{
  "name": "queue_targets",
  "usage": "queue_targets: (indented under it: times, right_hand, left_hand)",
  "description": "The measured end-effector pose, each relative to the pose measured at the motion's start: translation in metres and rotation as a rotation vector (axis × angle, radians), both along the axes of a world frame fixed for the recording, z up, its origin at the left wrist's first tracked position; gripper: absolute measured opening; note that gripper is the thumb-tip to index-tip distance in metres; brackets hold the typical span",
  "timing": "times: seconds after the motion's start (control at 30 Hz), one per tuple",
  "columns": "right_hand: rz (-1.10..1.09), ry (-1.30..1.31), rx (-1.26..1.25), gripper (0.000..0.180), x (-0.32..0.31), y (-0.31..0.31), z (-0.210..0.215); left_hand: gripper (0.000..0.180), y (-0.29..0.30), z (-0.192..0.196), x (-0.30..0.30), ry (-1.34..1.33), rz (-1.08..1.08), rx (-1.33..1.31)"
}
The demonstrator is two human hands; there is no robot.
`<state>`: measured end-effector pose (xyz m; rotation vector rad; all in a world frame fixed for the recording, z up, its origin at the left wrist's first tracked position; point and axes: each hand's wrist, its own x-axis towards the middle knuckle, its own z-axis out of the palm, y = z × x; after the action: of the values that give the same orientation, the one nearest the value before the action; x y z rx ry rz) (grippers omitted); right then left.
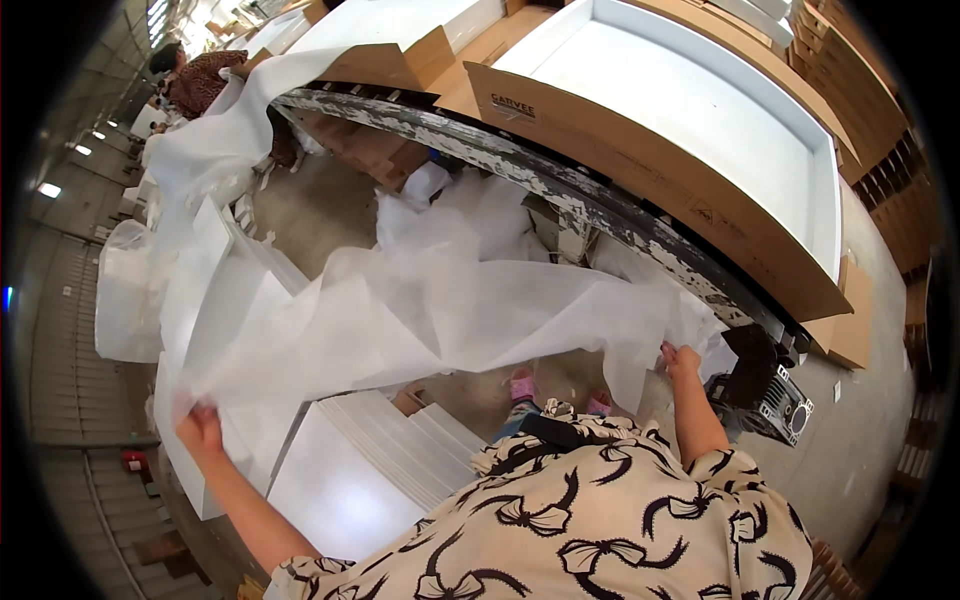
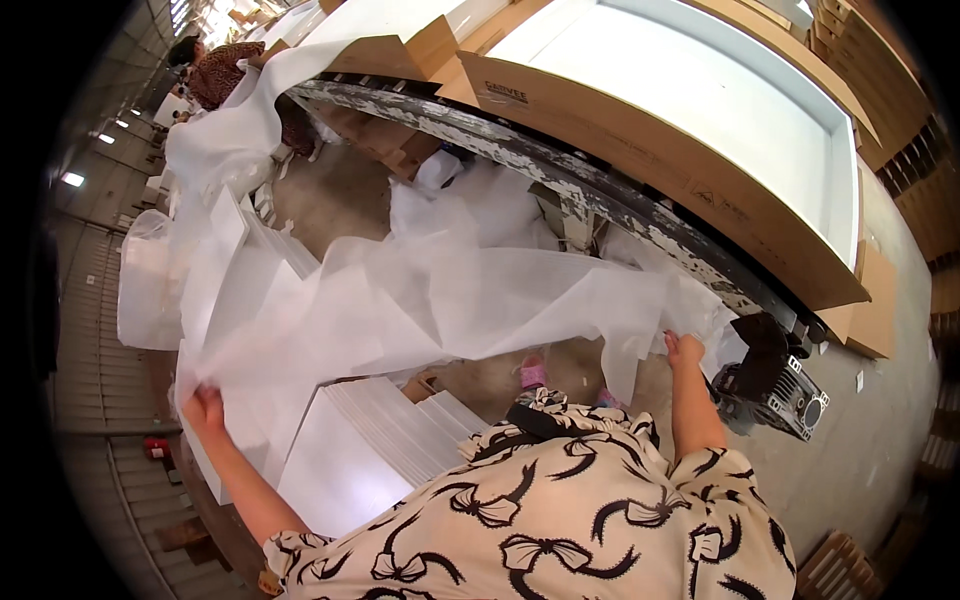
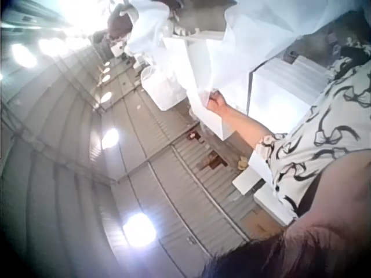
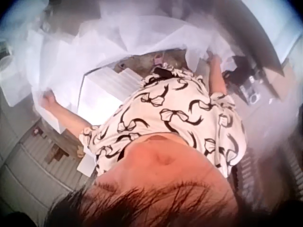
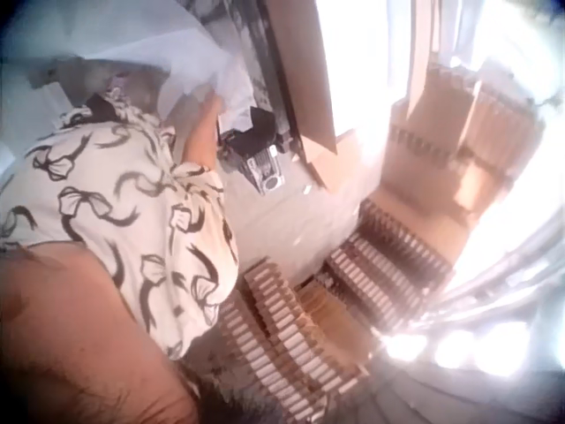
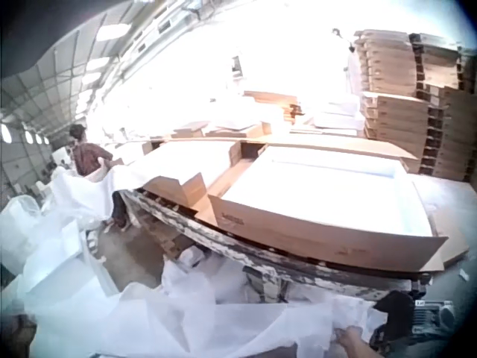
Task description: The person places white furniture panels into cardboard boxes lined with foam inserts and protective wrapping.
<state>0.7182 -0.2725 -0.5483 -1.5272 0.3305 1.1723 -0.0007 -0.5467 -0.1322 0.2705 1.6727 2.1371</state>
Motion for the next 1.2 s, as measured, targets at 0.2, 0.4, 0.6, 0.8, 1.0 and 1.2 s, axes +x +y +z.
queue_targets:
  times: [0.2, 0.4, 0.6, 0.8, 1.0, 1.2]
  right_hand:
    - [0.200, -0.491, 0.103, 0.029, 0.084, -0.018, -0.064]
    - [0.567, -0.835, 0.092, 0.057, 0.056, -0.032, 0.031]
    - [1.187, -0.252, 0.896, 0.107, -0.105, -0.049, 0.234]
    - [1.156, 0.193, 0.787, 0.080, -0.170, -0.027, 0.204]
    - [0.648, -0.071, 0.675, 0.030, -0.116, -0.004, 0.255]
    - [0.529, -0.741, 0.773, 0.028, -0.055, 0.024, 0.362]
  left_hand:
    - [0.019, 0.201, 0.052, 0.199, 0.086, -0.706, 0.053]
    - [0.021, 0.301, 0.061, 0.335, -0.057, -1.308, 0.233]
    - [0.016, 0.337, 0.008, 0.473, -0.422, -1.588, 0.364]
    - [0.020, 0.330, 0.015, 0.546, -0.637, -1.678, 0.385]
    - [0.023, 0.364, 0.035, 0.481, -0.183, -1.512, 0.598]
    - [0.023, 0.402, 0.084, 0.426, 0.055, -1.333, 0.830]
